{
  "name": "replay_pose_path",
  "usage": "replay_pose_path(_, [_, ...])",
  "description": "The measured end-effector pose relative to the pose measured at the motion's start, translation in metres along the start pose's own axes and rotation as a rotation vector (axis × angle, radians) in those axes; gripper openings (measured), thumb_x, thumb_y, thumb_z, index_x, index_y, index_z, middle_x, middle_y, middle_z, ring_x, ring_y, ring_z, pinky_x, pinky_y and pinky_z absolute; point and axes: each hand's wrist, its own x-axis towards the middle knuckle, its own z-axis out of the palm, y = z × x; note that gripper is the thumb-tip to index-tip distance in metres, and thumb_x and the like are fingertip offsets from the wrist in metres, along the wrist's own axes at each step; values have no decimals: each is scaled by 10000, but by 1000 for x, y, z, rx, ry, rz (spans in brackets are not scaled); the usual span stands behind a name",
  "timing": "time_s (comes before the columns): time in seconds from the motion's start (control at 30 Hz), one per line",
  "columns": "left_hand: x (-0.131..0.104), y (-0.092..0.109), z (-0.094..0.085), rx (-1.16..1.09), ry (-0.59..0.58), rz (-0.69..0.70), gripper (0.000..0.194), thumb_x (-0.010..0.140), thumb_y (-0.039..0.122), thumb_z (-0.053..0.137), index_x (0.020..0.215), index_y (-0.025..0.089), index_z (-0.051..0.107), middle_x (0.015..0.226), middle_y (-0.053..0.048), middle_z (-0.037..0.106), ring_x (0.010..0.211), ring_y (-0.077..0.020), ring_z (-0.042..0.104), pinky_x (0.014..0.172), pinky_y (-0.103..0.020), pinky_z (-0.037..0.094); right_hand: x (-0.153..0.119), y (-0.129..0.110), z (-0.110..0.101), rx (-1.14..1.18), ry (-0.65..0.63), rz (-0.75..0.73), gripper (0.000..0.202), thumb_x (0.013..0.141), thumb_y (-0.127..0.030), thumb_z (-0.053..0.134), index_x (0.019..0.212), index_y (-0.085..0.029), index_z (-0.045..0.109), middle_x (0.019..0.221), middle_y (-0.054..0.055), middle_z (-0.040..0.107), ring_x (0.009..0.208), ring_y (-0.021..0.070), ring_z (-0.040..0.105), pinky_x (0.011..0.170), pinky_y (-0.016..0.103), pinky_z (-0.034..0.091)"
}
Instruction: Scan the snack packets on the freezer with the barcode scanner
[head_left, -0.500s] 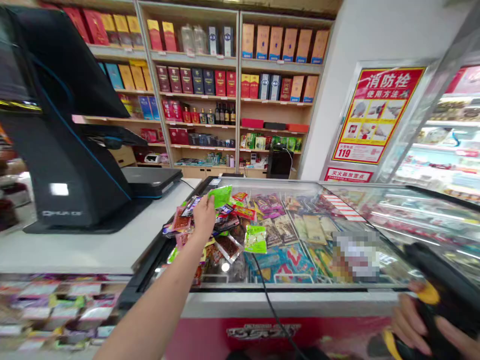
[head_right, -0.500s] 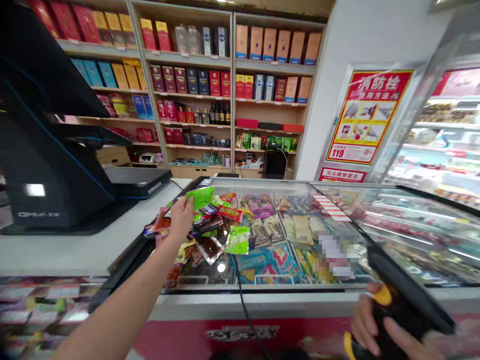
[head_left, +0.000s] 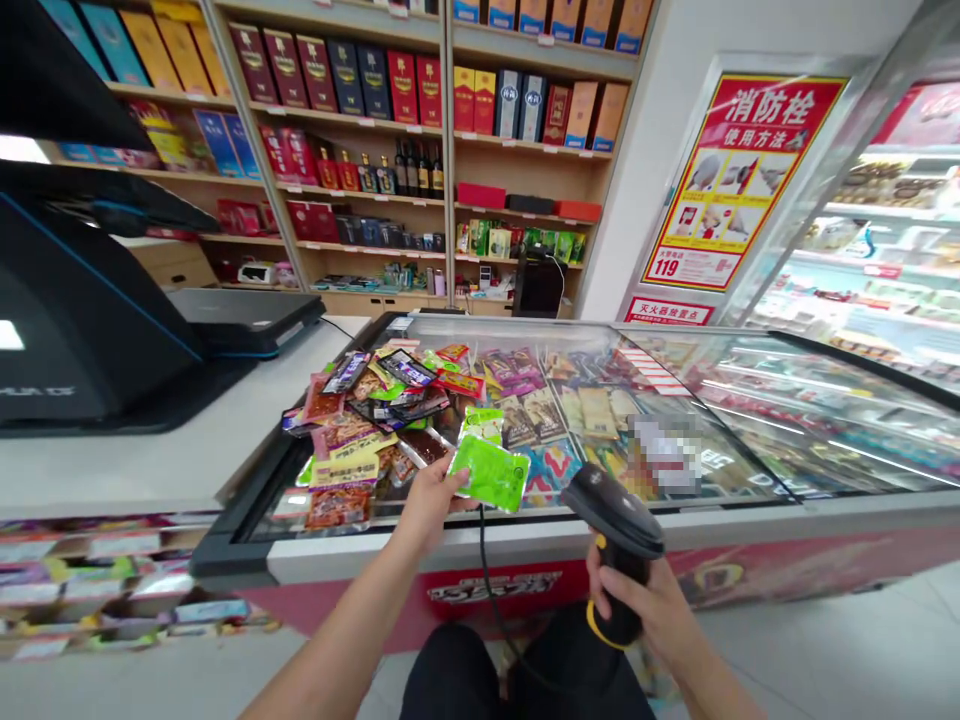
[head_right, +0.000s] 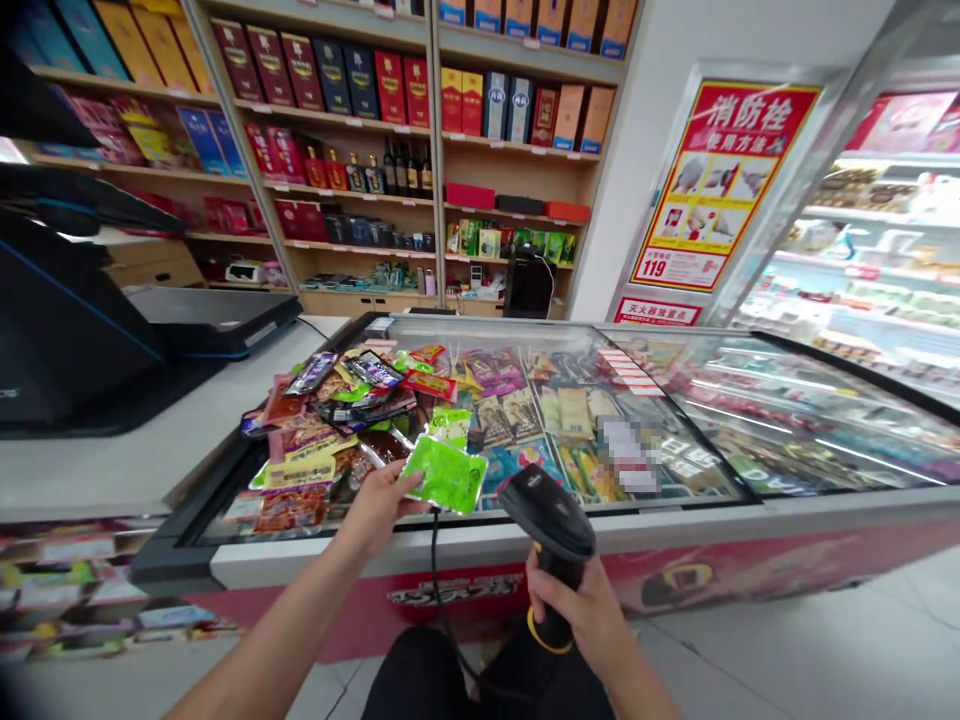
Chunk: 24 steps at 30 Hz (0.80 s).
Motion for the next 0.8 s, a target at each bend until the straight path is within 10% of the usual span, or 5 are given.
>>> replay_pose_path(0.17, [4, -17, 24, 64, 41, -91, 219, 720, 241, 682, 880, 204, 537, 688, -2, 663, 591, -162, 664, 558, -280, 541, 2, 8, -7, -62, -57, 29, 346, 745, -486, 717, 724, -155, 621, 496, -29, 549, 461, 104, 445, 527, 271, 351])
replay_pose_path(0.43, [30, 40, 38, 1513, 127, 330, 240, 758, 406, 620, 791, 168, 628, 886, -162, 701, 911, -322, 668, 784, -391, 481, 8, 20, -35, -39, -77, 32, 346, 743, -488, 717, 747, -156, 618, 486, -29, 539, 466, 118, 454, 524, 276, 364])
replay_pose_path(0.63, [51, 24, 72, 1637, -246, 235, 531, 487, 351, 822, 964, 206, 640, 987, -124, 698, 940, -314, 648, 759, -330, 457, 8, 39, -43, 163, 4, 37, 417, 714, -465, 752, 976, -174, 609, 628, -35, 579, 450, 91, 464, 505, 253, 375])
replay_pose_path(0.8, [60, 11, 71, 1380, -272, 202, 262, 493, 240, 788, 604, 203, 553, 635, 1, 593, 703, -203, 604, 625, -263, 395, 5, 44, -42, 121, 7, 44, 393, 723, -493, 735, 899, -162, 618, 599, -38, 560, 459, 93, 462, 512, 252, 376])
